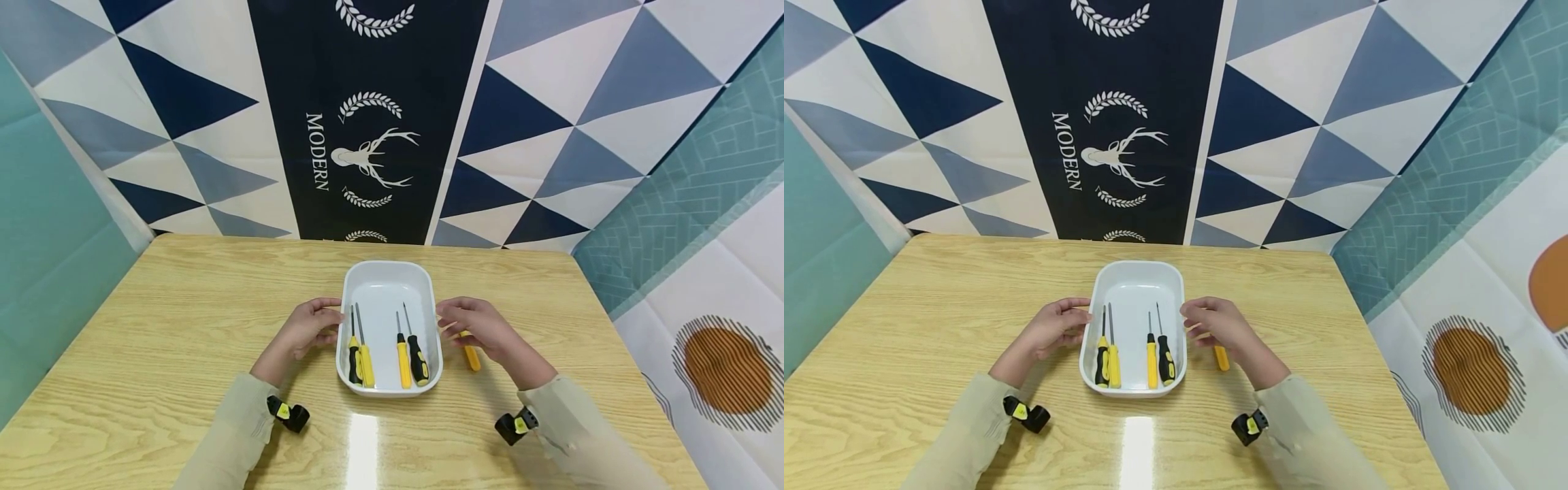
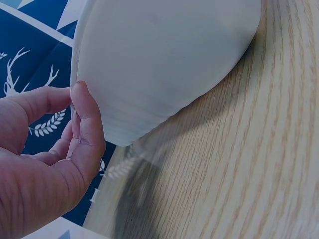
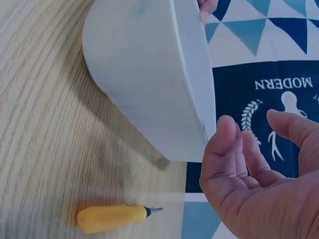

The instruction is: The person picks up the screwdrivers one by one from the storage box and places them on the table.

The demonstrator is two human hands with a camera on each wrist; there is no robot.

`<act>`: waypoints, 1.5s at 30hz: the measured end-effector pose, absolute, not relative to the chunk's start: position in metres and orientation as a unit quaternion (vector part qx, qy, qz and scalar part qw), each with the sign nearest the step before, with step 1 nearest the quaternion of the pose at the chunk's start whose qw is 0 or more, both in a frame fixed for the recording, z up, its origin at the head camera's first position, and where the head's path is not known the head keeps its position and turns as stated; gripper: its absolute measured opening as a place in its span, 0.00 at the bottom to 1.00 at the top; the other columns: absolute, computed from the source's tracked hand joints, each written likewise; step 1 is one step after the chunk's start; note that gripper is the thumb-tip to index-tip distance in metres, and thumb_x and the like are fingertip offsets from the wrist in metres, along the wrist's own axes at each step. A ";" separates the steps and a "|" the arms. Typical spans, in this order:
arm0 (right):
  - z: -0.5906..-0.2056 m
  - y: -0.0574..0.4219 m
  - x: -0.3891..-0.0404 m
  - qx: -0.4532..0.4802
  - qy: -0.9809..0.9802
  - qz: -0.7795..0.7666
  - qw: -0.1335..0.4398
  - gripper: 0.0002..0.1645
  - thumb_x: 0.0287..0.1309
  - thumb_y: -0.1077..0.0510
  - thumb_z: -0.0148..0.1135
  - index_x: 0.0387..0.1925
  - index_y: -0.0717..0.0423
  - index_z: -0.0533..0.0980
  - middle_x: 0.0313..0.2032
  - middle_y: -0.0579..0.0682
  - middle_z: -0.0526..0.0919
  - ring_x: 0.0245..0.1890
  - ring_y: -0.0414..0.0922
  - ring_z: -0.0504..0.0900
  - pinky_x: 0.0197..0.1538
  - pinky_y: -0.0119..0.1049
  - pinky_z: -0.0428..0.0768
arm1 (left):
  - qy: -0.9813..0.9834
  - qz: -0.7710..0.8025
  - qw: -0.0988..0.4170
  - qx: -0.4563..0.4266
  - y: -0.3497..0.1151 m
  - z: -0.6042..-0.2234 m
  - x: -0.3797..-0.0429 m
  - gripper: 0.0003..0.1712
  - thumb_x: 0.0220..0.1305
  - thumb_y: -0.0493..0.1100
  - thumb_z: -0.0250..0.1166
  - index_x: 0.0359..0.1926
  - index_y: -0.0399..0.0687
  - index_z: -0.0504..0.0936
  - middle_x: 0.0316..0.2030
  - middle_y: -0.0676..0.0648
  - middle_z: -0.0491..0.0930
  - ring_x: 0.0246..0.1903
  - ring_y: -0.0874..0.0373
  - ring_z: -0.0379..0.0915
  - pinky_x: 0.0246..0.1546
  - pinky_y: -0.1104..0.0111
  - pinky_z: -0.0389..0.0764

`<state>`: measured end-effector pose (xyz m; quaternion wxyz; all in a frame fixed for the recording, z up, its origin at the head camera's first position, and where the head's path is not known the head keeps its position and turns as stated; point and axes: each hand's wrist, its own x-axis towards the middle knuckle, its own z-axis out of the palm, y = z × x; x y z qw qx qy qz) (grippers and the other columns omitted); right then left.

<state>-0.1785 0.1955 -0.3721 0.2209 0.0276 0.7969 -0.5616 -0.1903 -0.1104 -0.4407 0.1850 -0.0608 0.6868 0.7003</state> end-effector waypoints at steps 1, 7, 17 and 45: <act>-0.372 0.195 -0.179 0.023 0.796 -0.563 0.223 0.29 0.63 0.49 0.55 0.57 0.65 0.68 0.42 0.56 0.78 0.34 0.42 0.80 0.39 0.34 0.82 | 0.687 0.700 0.185 -0.061 -0.110 -0.441 -0.190 0.26 0.62 0.38 0.60 0.61 0.40 0.67 0.40 0.46 0.77 0.31 0.61 0.77 0.30 0.73 0.80; -0.371 0.188 -0.179 0.023 0.789 -0.569 0.230 0.28 0.63 0.51 0.55 0.57 0.66 0.68 0.40 0.55 0.78 0.33 0.42 0.80 0.40 0.35 0.82 | 0.690 0.697 0.185 -0.064 -0.111 -0.440 -0.190 0.26 0.63 0.38 0.59 0.62 0.40 0.67 0.41 0.45 0.77 0.32 0.61 0.77 0.30 0.73 0.80; -0.372 0.176 -0.179 0.025 0.783 -0.571 0.245 0.26 0.63 0.52 0.54 0.57 0.63 0.69 0.40 0.55 0.78 0.33 0.43 0.80 0.36 0.33 0.82 | 0.689 0.698 0.187 -0.059 -0.110 -0.440 -0.190 0.26 0.63 0.38 0.59 0.61 0.40 0.67 0.41 0.45 0.77 0.31 0.61 0.77 0.31 0.73 0.81; -0.377 0.143 -0.177 0.023 0.775 -0.575 0.260 0.21 0.62 0.53 0.56 0.51 0.62 0.72 0.36 0.54 0.77 0.30 0.44 0.80 0.31 0.32 0.81 | 0.686 0.700 0.189 -0.057 -0.111 -0.438 -0.189 0.27 0.63 0.39 0.60 0.62 0.42 0.67 0.39 0.47 0.76 0.31 0.62 0.77 0.30 0.73 0.81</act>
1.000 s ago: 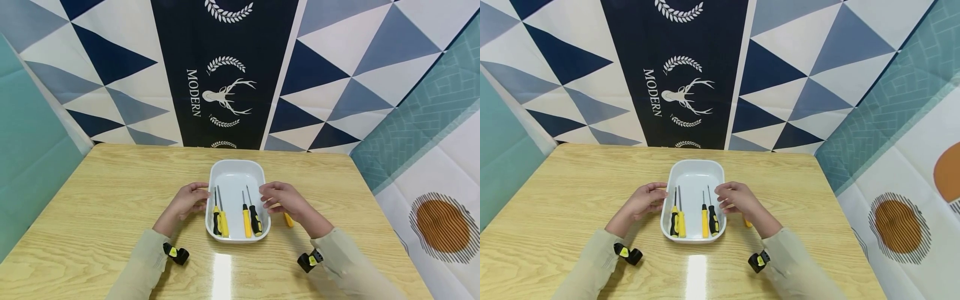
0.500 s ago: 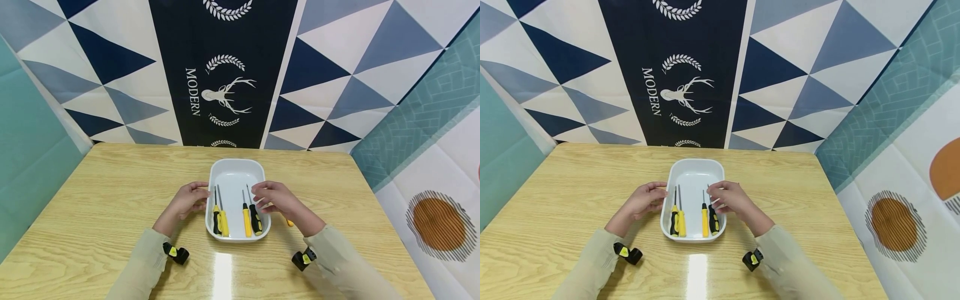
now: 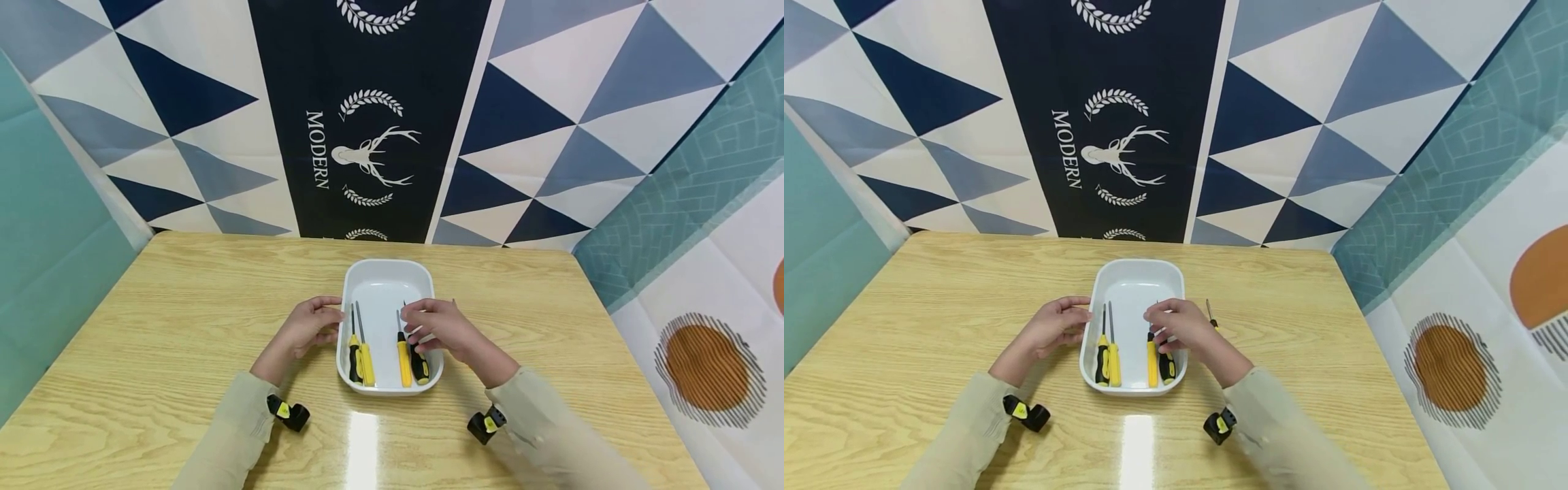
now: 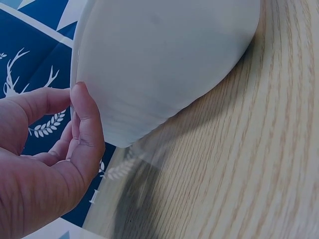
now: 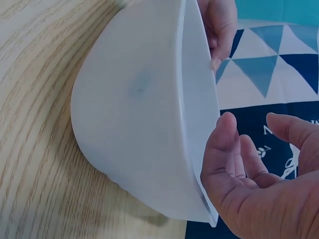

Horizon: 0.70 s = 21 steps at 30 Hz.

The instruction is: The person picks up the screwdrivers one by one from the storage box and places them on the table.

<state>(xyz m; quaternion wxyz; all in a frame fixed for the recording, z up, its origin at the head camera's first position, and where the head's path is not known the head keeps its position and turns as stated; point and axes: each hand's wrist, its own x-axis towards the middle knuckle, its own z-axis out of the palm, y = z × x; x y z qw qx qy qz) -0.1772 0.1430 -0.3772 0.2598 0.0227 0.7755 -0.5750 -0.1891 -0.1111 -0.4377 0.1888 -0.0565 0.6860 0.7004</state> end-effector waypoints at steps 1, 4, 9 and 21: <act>-0.378 0.142 -0.177 0.023 0.775 -0.575 0.261 0.20 0.62 0.53 0.56 0.51 0.62 0.72 0.36 0.54 0.77 0.30 0.44 0.80 0.31 0.32 0.81 | 0.686 0.701 0.189 -0.057 -0.111 -0.438 -0.189 0.27 0.63 0.38 0.60 0.62 0.42 0.66 0.39 0.47 0.76 0.31 0.61 0.77 0.30 0.73 0.81; -0.379 0.139 -0.177 0.026 0.776 -0.573 0.262 0.20 0.61 0.53 0.56 0.50 0.61 0.73 0.36 0.54 0.78 0.29 0.43 0.79 0.30 0.32 0.81 | 0.685 0.701 0.190 -0.057 -0.112 -0.438 -0.190 0.27 0.63 0.38 0.60 0.62 0.42 0.66 0.39 0.47 0.76 0.31 0.62 0.77 0.30 0.73 0.81; -0.382 0.135 -0.177 0.028 0.780 -0.567 0.264 0.20 0.61 0.53 0.56 0.50 0.60 0.73 0.36 0.55 0.79 0.29 0.43 0.79 0.30 0.33 0.82 | 0.684 0.702 0.191 -0.054 -0.111 -0.439 -0.190 0.27 0.63 0.38 0.60 0.62 0.41 0.66 0.39 0.47 0.76 0.31 0.62 0.77 0.30 0.74 0.81; -0.389 0.125 -0.179 0.033 0.778 -0.567 0.268 0.17 0.61 0.54 0.56 0.48 0.60 0.74 0.39 0.58 0.80 0.28 0.42 0.78 0.31 0.34 0.81 | 0.685 0.702 0.190 -0.050 -0.111 -0.437 -0.190 0.28 0.63 0.38 0.60 0.63 0.41 0.65 0.39 0.47 0.76 0.30 0.62 0.77 0.29 0.74 0.81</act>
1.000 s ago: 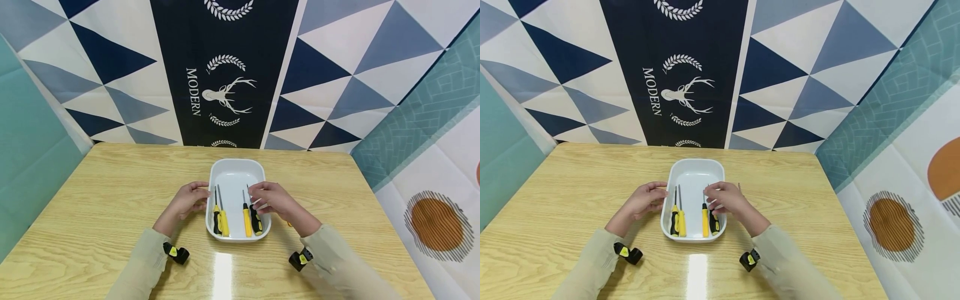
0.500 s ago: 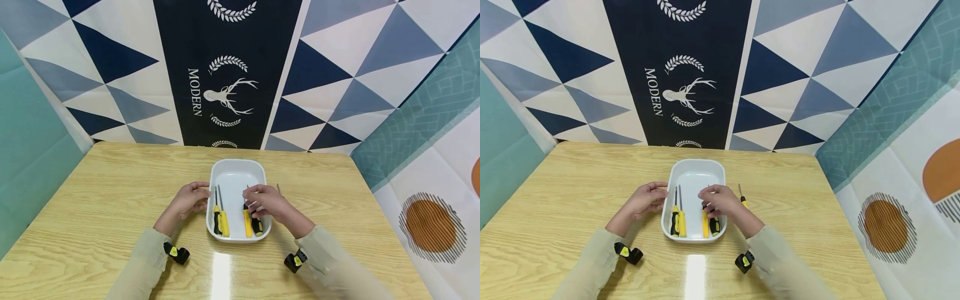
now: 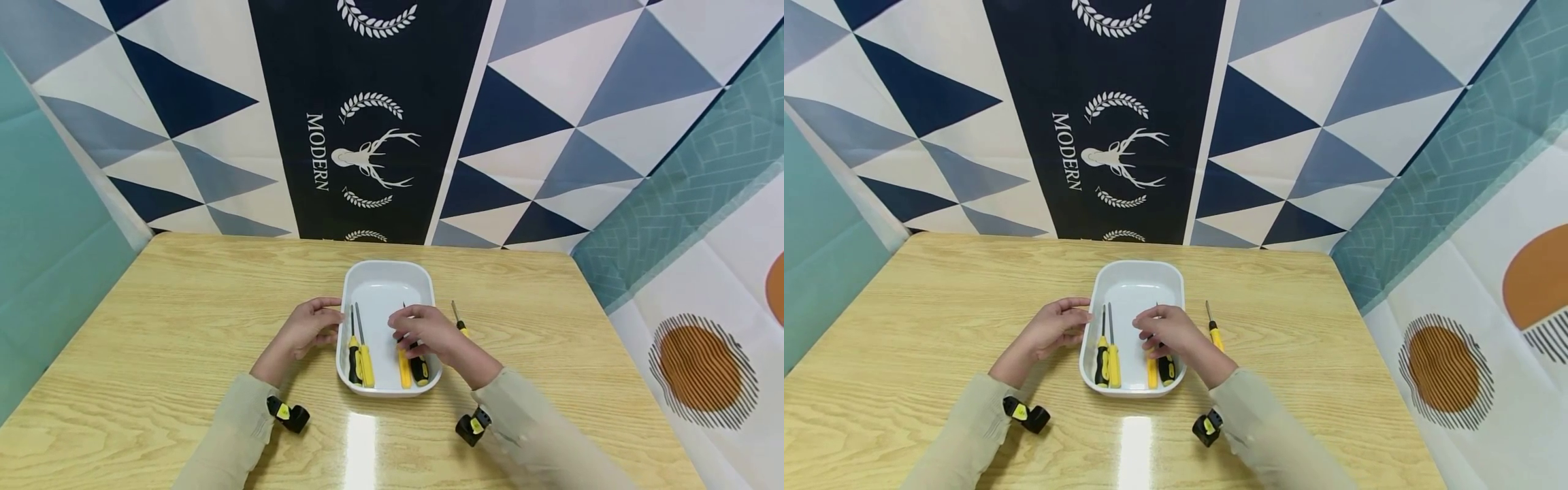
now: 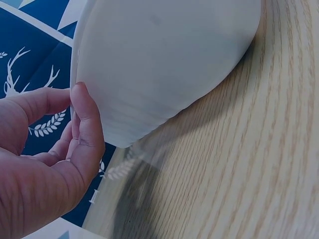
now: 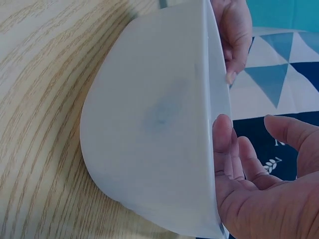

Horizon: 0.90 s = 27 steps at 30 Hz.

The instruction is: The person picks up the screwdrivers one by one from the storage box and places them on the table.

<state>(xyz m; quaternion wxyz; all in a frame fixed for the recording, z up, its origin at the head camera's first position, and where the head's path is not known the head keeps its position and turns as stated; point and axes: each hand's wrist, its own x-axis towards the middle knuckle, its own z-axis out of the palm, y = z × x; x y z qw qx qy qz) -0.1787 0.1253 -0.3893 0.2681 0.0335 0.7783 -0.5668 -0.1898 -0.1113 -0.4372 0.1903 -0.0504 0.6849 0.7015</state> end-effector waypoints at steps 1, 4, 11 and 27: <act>-0.389 0.124 -0.179 0.034 0.780 -0.565 0.268 0.17 0.61 0.54 0.56 0.47 0.60 0.74 0.39 0.58 0.80 0.28 0.42 0.78 0.31 0.34 0.81 | 0.684 0.702 0.191 -0.051 -0.111 -0.437 -0.190 0.28 0.63 0.38 0.60 0.63 0.41 0.65 0.39 0.47 0.76 0.30 0.62 0.77 0.29 0.74 0.81; -0.390 0.121 -0.178 0.037 0.781 -0.563 0.269 0.16 0.60 0.54 0.57 0.46 0.60 0.75 0.37 0.57 0.80 0.27 0.43 0.78 0.31 0.34 0.81 | 0.684 0.702 0.191 -0.052 -0.112 -0.438 -0.189 0.27 0.63 0.38 0.60 0.62 0.41 0.66 0.39 0.47 0.76 0.30 0.62 0.77 0.29 0.75 0.81; -0.392 0.114 -0.178 0.034 0.776 -0.566 0.276 0.16 0.60 0.54 0.57 0.46 0.59 0.75 0.35 0.56 0.80 0.27 0.43 0.78 0.31 0.36 0.81 | 0.683 0.704 0.189 -0.050 -0.111 -0.439 -0.190 0.26 0.63 0.38 0.59 0.62 0.40 0.66 0.39 0.46 0.76 0.31 0.62 0.76 0.29 0.75 0.80; -0.403 0.106 -0.179 0.055 0.775 -0.562 0.286 0.15 0.60 0.55 0.58 0.45 0.60 0.75 0.36 0.57 0.80 0.28 0.44 0.79 0.30 0.36 0.82 | 0.683 0.704 0.187 -0.051 -0.111 -0.439 -0.189 0.26 0.63 0.38 0.58 0.62 0.40 0.66 0.40 0.45 0.76 0.31 0.62 0.76 0.30 0.75 0.80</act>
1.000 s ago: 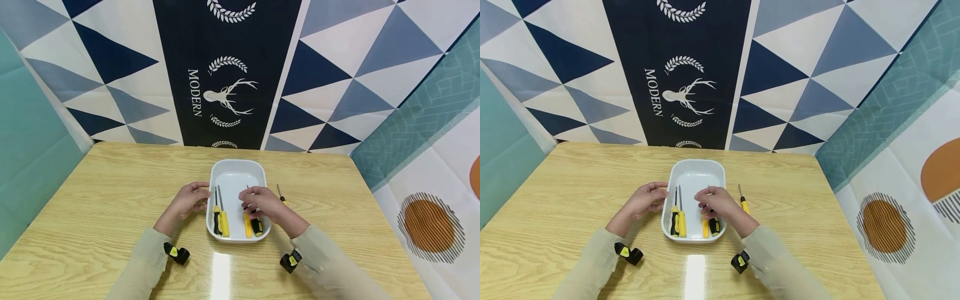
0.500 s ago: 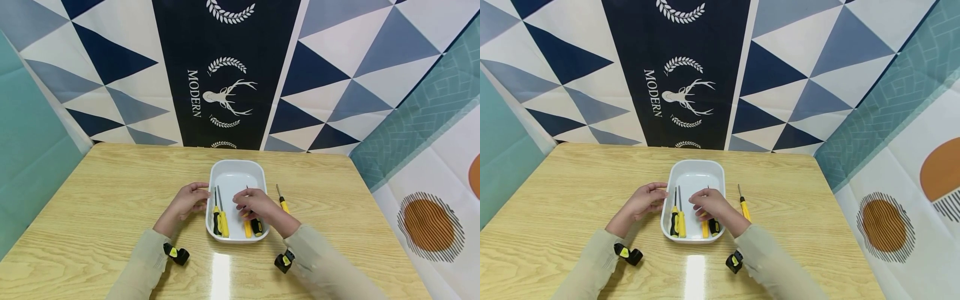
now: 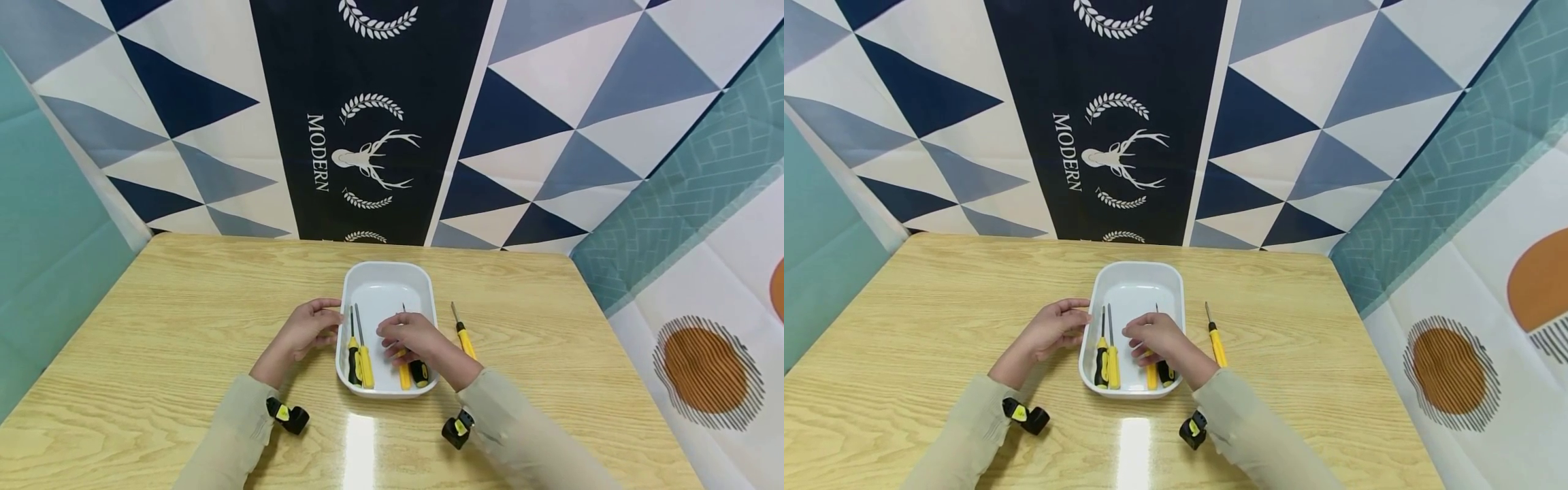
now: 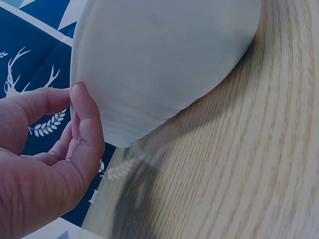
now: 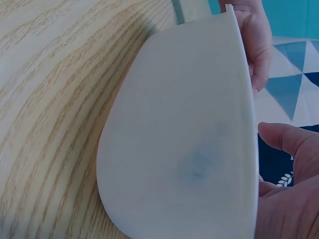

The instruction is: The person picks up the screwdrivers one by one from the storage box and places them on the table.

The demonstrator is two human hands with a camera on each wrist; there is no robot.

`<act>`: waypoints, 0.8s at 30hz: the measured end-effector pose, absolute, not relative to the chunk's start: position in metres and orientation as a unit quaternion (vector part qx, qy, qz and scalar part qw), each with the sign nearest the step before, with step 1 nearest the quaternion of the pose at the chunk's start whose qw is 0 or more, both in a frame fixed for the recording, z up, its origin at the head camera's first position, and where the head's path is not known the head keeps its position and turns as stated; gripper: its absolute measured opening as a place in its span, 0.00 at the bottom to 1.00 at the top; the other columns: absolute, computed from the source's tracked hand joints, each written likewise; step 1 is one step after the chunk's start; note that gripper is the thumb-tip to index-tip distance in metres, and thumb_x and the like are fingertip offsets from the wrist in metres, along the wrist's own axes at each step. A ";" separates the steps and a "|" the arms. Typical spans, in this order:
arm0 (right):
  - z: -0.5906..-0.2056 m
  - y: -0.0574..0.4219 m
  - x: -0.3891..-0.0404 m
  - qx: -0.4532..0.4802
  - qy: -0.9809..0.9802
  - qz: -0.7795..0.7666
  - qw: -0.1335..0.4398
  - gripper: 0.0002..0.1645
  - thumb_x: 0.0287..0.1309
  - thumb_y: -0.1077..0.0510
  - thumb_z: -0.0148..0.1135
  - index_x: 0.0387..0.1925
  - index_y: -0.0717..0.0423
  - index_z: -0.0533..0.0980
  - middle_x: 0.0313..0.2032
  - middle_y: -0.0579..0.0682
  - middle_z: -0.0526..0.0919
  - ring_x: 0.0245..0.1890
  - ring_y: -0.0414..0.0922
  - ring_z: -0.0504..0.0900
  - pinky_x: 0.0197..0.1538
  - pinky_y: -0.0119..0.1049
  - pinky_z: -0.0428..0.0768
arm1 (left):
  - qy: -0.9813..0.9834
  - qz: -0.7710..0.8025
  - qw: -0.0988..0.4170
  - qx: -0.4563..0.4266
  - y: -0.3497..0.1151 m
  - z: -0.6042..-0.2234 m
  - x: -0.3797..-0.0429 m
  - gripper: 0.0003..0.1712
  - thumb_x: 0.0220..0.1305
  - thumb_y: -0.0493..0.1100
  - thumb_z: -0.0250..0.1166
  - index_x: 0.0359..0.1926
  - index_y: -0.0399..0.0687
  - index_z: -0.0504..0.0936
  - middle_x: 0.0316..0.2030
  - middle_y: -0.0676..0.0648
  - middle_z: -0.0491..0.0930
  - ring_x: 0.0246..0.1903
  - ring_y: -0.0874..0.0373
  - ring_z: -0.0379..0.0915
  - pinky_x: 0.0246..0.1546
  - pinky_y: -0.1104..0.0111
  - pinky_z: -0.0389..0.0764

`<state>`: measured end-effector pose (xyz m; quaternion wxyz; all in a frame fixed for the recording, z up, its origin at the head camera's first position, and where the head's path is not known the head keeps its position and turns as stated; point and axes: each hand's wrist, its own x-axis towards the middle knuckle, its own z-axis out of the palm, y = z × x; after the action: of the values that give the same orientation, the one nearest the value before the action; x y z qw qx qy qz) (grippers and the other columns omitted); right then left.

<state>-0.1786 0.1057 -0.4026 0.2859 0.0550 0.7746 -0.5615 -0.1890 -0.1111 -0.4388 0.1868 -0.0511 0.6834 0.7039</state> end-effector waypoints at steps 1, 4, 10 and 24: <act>-0.403 0.105 -0.179 0.054 0.776 -0.560 0.286 0.16 0.60 0.55 0.57 0.46 0.60 0.75 0.36 0.57 0.80 0.28 0.44 0.80 0.30 0.36 0.82 | 0.684 0.704 0.187 -0.051 -0.111 -0.438 -0.189 0.26 0.63 0.38 0.58 0.62 0.40 0.66 0.40 0.46 0.76 0.31 0.62 0.76 0.30 0.74 0.80; -0.403 0.103 -0.179 0.053 0.779 -0.555 0.287 0.16 0.60 0.54 0.58 0.46 0.61 0.75 0.36 0.57 0.80 0.28 0.44 0.80 0.30 0.36 0.83 | 0.684 0.704 0.187 -0.050 -0.111 -0.439 -0.190 0.26 0.63 0.38 0.59 0.61 0.40 0.66 0.38 0.46 0.76 0.30 0.62 0.76 0.30 0.75 0.80; -0.405 0.100 -0.179 0.055 0.785 -0.544 0.290 0.16 0.60 0.54 0.58 0.46 0.60 0.76 0.37 0.57 0.81 0.28 0.44 0.80 0.30 0.37 0.83 | 0.686 0.701 0.188 -0.050 -0.111 -0.439 -0.191 0.25 0.63 0.38 0.59 0.61 0.40 0.67 0.38 0.46 0.76 0.30 0.62 0.76 0.30 0.74 0.81; -0.413 0.094 -0.178 0.058 0.780 -0.547 0.297 0.17 0.59 0.54 0.58 0.45 0.62 0.75 0.34 0.55 0.80 0.26 0.44 0.79 0.28 0.34 0.82 | 0.683 0.704 0.186 -0.056 -0.112 -0.440 -0.191 0.25 0.63 0.37 0.59 0.61 0.40 0.67 0.38 0.47 0.76 0.30 0.62 0.76 0.30 0.74 0.81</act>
<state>-0.1783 0.0941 -0.4131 0.2970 0.0577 0.7804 -0.5473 -0.1907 -0.1117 -0.4400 0.1865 -0.0561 0.6832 0.7038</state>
